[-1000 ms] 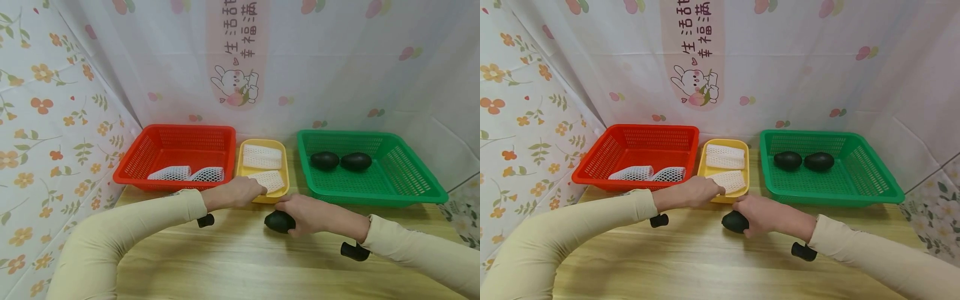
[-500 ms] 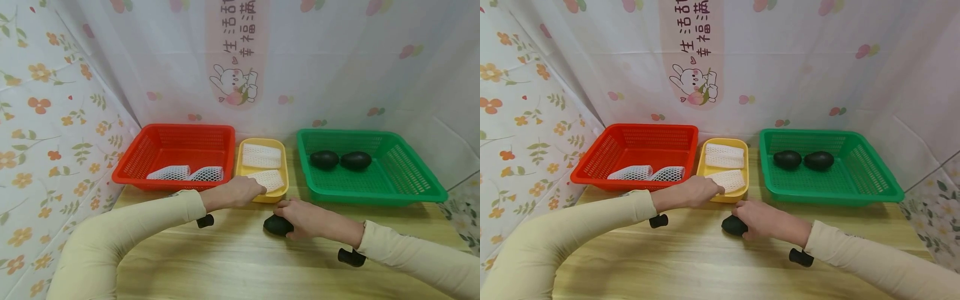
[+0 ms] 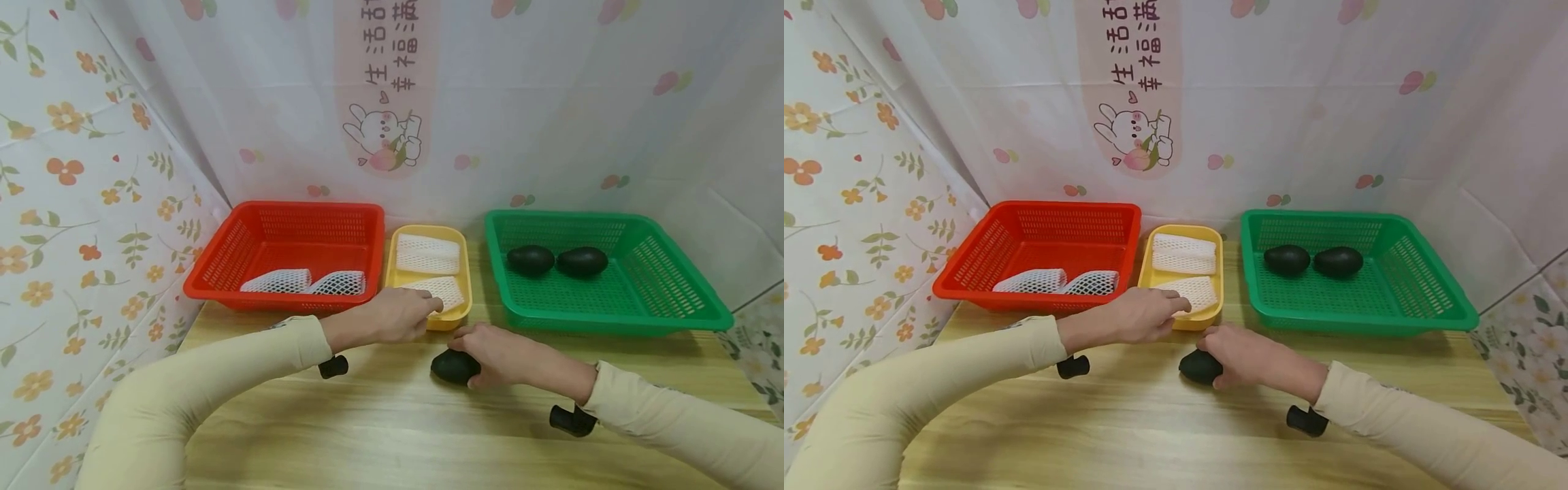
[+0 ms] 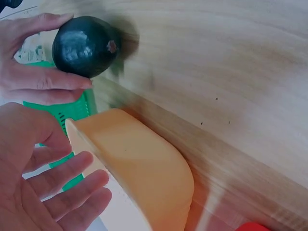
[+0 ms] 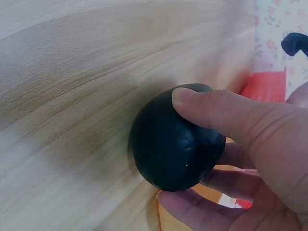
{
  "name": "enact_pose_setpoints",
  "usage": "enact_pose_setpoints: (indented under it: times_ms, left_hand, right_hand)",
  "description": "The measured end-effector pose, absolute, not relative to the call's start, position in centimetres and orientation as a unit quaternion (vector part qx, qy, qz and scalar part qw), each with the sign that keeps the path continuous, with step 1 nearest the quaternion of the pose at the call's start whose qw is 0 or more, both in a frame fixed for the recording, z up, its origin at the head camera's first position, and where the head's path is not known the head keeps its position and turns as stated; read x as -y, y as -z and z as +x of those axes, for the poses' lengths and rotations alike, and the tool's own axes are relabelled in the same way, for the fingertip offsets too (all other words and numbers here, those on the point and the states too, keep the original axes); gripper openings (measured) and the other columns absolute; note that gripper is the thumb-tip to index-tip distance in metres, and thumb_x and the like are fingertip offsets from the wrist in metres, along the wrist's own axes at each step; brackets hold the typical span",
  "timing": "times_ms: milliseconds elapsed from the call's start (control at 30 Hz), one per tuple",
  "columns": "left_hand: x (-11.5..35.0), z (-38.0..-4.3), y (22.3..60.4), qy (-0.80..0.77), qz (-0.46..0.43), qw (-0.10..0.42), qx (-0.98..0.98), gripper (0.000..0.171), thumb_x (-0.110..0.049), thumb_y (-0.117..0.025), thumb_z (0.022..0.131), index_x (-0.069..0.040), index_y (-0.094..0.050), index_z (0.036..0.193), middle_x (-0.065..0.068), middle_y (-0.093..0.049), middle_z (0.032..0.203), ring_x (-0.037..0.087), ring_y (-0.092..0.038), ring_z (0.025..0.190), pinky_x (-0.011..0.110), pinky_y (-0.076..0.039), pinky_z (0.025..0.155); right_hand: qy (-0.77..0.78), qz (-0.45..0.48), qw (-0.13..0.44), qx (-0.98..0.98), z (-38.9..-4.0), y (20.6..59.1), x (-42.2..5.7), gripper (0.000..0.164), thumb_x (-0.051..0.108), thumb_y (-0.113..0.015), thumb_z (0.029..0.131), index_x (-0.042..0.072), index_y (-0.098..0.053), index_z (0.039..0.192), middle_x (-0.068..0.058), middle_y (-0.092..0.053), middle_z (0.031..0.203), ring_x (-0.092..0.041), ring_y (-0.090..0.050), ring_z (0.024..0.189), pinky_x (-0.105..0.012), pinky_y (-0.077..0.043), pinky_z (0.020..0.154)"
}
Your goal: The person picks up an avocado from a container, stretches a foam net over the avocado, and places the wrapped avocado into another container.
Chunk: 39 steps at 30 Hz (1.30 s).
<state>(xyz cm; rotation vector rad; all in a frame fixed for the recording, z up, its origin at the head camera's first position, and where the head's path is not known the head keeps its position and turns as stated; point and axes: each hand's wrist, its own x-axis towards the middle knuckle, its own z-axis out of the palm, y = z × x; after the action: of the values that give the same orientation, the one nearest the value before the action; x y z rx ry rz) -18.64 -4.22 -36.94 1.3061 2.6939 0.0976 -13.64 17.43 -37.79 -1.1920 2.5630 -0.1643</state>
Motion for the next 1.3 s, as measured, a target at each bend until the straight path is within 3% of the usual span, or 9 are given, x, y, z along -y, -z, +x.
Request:
enact_pose_setpoints:
  times_ms: [267,700,1033,1300]
  left_hand:
    - [4.5,-18.2,37.1,-0.030,0.441,0.065,-0.895,0.033,-0.020,-0.066,0.095,-0.015,-0.065,0.128,-0.002,-0.064,0.102,0.013,-0.057,0.082,0.027,-0.050,0.068]
    - [4.0,-17.5,36.9,-0.055,0.448,0.052,-0.891,0.037,-0.027,-0.068,0.095,-0.016,-0.062,0.129,-0.001,-0.064,0.113,0.015,-0.060,0.090,0.029,-0.053,0.075]
    - [4.7,-18.2,36.1,-0.059,0.444,0.049,-0.893,0.037,-0.029,-0.063,0.097,-0.014,-0.062,0.130,0.002,-0.066,0.118,0.014,-0.060,0.087,0.029,-0.053,0.067]
    - [4.0,-19.7,35.5,-0.066,0.418,0.074,-0.903,0.039,-0.033,-0.061,0.099,-0.012,-0.061,0.132,0.003,-0.066,0.121,0.018,-0.064,0.096,0.036,-0.054,0.071]
  right_hand:
    - [0.078,-0.402,0.167,-0.897,-13.7,37.8,-17.6,0.059,0.019,-0.093,0.073,-0.002,-0.068,0.122,-0.011,-0.067,0.116,-0.024,-0.065,0.097,-0.039,-0.056,0.084]
    - [0.107,-0.432,0.153,-0.882,-14.0,38.0,-17.8,0.063,0.016,-0.094,0.072,-0.004,-0.066,0.125,-0.017,-0.063,0.126,-0.028,-0.063,0.108,-0.042,-0.055,0.089]
    - [0.103,-0.368,0.206,-0.901,-14.3,35.2,-19.3,0.082,0.028,-0.093,0.074,-0.004,-0.056,0.139,-0.017,-0.055,0.138,-0.034,-0.056,0.121,-0.048,-0.049,0.098]
    - [0.111,-0.345,0.167,-0.917,-14.3,32.8,-22.1,0.078,0.036,-0.090,0.079,-0.005,-0.057,0.137,-0.019,-0.058,0.133,-0.036,-0.058,0.117,-0.049,-0.052,0.092]
